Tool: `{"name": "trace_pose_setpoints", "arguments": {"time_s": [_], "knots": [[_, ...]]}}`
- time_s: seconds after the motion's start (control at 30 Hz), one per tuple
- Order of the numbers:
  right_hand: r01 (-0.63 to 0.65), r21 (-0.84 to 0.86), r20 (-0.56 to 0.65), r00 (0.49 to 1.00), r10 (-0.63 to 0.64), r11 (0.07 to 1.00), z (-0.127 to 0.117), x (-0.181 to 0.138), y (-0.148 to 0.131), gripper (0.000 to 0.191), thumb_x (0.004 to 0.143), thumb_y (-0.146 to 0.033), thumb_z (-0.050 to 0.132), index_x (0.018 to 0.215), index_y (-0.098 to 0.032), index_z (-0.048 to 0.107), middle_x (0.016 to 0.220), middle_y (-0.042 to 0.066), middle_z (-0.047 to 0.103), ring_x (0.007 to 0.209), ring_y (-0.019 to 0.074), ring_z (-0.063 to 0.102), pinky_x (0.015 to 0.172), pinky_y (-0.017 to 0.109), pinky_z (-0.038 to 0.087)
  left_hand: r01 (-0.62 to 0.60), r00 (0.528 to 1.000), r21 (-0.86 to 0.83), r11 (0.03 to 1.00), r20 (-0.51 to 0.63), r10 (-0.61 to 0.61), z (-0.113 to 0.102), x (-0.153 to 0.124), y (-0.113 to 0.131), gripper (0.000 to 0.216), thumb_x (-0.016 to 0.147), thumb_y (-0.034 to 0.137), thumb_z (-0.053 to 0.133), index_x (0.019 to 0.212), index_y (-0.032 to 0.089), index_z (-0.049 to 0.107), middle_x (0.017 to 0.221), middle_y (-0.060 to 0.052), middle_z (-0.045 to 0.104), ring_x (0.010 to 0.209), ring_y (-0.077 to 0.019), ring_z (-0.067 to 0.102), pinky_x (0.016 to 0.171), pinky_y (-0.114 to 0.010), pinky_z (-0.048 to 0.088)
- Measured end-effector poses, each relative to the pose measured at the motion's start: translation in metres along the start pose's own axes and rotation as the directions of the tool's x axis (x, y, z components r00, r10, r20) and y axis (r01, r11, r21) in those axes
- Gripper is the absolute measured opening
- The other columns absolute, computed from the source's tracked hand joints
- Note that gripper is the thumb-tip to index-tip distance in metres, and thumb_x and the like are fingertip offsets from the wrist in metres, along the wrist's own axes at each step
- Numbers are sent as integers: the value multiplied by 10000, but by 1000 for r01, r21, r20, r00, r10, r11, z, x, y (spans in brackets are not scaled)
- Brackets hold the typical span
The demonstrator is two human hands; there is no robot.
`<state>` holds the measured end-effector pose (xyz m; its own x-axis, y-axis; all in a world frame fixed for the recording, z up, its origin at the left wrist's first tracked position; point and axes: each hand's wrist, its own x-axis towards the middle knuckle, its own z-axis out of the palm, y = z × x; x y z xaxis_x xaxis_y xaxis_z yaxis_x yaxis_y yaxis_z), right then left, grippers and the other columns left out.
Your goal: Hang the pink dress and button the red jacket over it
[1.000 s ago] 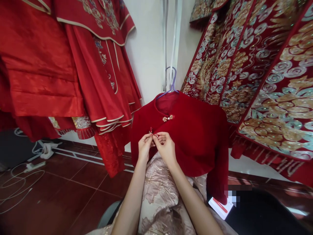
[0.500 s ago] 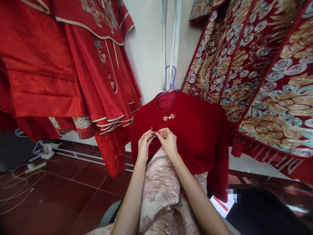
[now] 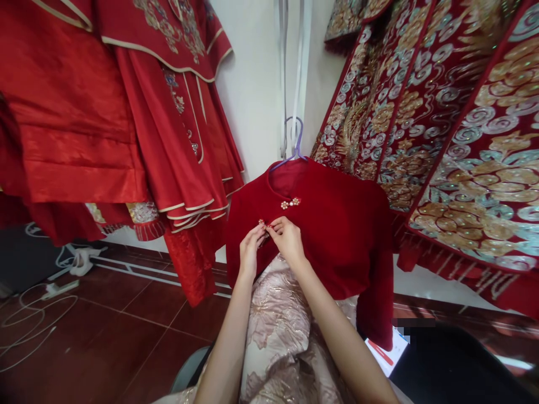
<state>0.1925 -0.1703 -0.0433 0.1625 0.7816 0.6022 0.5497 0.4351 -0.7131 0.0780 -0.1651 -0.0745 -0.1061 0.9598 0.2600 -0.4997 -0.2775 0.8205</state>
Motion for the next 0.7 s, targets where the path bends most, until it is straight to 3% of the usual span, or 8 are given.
{"name": "trace_pose_setpoints", "arguments": {"time_s": [0.3,0.5,0.7], "knots": [[47,30,-49,998,-46,998,7,1,4,170,811,-335,600,853,-172,615,791,34,669,684,135,635,653,249,535,-64,998,49,997,-15,64,4,5,-3,325,715,289,699,993,121,707,1089,-121,700,1041,-219,640,968,-357,463],[67,47,-50,997,-65,997,6,1,5,150,815,-313,590,851,-169,613,791,35,659,687,133,634,632,239,549,-105,991,210,972,-65,121,9,18,-4,277,661,184,737,918,86,703,925,-130,729,852,-186,685,854,-331,528],[63,72,-63,996,-58,995,7,-1,4,174,808,-334,595,843,-166,623,792,43,665,689,141,641,629,250,559,-153,985,349,925,-17,169,2,21,-1,192,706,154,686,886,91,712,868,-113,735,774,-167,687,798,-308,543]]}}
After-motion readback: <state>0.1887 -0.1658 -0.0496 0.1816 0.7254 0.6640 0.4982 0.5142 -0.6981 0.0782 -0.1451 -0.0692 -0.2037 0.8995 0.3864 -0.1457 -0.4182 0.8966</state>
